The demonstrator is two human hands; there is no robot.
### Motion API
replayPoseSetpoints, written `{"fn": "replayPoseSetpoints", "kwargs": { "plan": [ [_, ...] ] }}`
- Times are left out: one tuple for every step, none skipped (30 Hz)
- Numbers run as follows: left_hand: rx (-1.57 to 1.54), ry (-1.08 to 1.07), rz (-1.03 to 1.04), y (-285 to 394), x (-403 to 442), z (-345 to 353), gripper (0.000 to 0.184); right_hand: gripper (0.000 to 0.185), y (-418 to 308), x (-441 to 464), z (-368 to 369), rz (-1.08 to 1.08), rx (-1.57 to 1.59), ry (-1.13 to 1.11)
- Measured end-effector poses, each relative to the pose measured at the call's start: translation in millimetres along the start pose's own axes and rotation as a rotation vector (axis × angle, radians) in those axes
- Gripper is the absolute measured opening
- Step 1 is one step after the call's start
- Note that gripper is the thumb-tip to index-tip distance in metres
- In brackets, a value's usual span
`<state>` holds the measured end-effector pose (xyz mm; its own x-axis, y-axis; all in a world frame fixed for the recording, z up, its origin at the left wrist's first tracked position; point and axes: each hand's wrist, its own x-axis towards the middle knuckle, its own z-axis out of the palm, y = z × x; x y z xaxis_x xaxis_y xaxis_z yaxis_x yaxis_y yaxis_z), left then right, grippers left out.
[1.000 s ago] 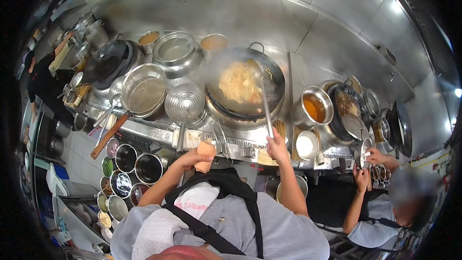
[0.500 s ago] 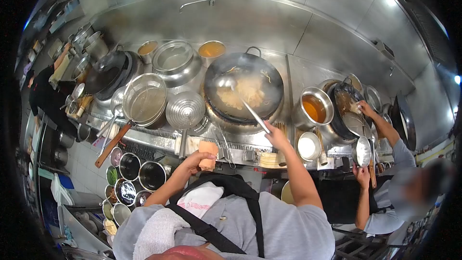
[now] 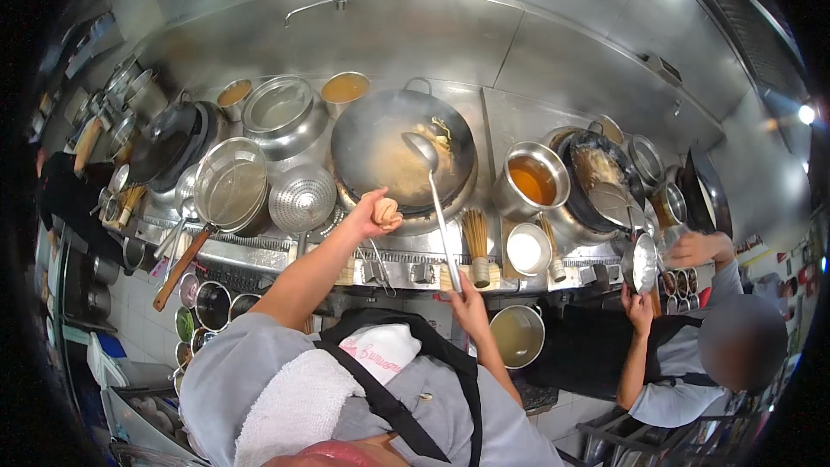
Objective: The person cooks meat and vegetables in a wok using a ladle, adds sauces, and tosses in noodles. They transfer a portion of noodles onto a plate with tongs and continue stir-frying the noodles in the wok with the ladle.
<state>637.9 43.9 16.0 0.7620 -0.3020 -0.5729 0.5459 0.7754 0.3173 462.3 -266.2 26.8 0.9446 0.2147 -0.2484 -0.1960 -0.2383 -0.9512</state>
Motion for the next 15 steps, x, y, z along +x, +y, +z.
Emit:
{"fn": "replayPoseSetpoints", "kwargs": {
  "plan": [
    [0.013,0.001,-0.008,-3,15,-7,0.024,0.061,-16,-8,6,0.038,0.075,-0.036],
    [0.028,-0.012,0.024,-8,41,-23,0.021,0.061,-34,-17,9,0.075,0.153,-0.070],
    [0.043,-0.024,0.055,-13,55,-32,0.020,0.061,-48,-26,6,0.127,0.129,-0.092],
    [0.064,-0.019,0.044,-20,44,-32,0.020,0.061,-58,-33,1,0.179,0.112,-0.115],
    [-0.004,-0.164,0.070,-30,28,-36,0.016,0.061,-60,-38,-7,0.164,0.078,-0.160],
    [-0.071,-0.319,0.096,-34,5,-25,0.015,0.061,-59,-44,-17,0.111,0.096,-0.212],
    [0.005,0.083,0.172,-45,-61,36,0.017,0.060,-70,-49,-24,0.130,0.060,-0.230],
    [-0.043,0.002,0.104,-48,-47,13,0.013,0.060,-80,-55,-30,0.161,0.023,-0.256],
    [-0.010,0.052,0.106,-47,-52,18,0.012,0.060,-84,-52,-36,0.187,-0.025,-0.260],
    [0.020,0.104,0.107,-48,-60,18,0.011,0.060,-89,-49,-41,0.217,-0.074,-0.268],
    [0.031,0.118,0.098,-50,-66,14,0.011,0.059,-97,-46,-48,0.296,-0.039,-0.308],
    [0.016,0.091,0.134,-49,-69,12,0.010,0.059,-110,-45,-55,0.278,-0.059,-0.354],
    [0.008,0.055,0.169,-45,-69,14,0.010,0.059,-115,-42,-64,0.272,-0.137,-0.371],
    [0.048,0.037,0.132,-44,-72,11,0.009,0.059,-121,-39,-73,0.270,-0.219,-0.387],
    [0.057,0.014,0.134,-45,-69,8,0.012,0.059,-134,-36,-79,0.284,-0.286,-0.388]
  ]
}}
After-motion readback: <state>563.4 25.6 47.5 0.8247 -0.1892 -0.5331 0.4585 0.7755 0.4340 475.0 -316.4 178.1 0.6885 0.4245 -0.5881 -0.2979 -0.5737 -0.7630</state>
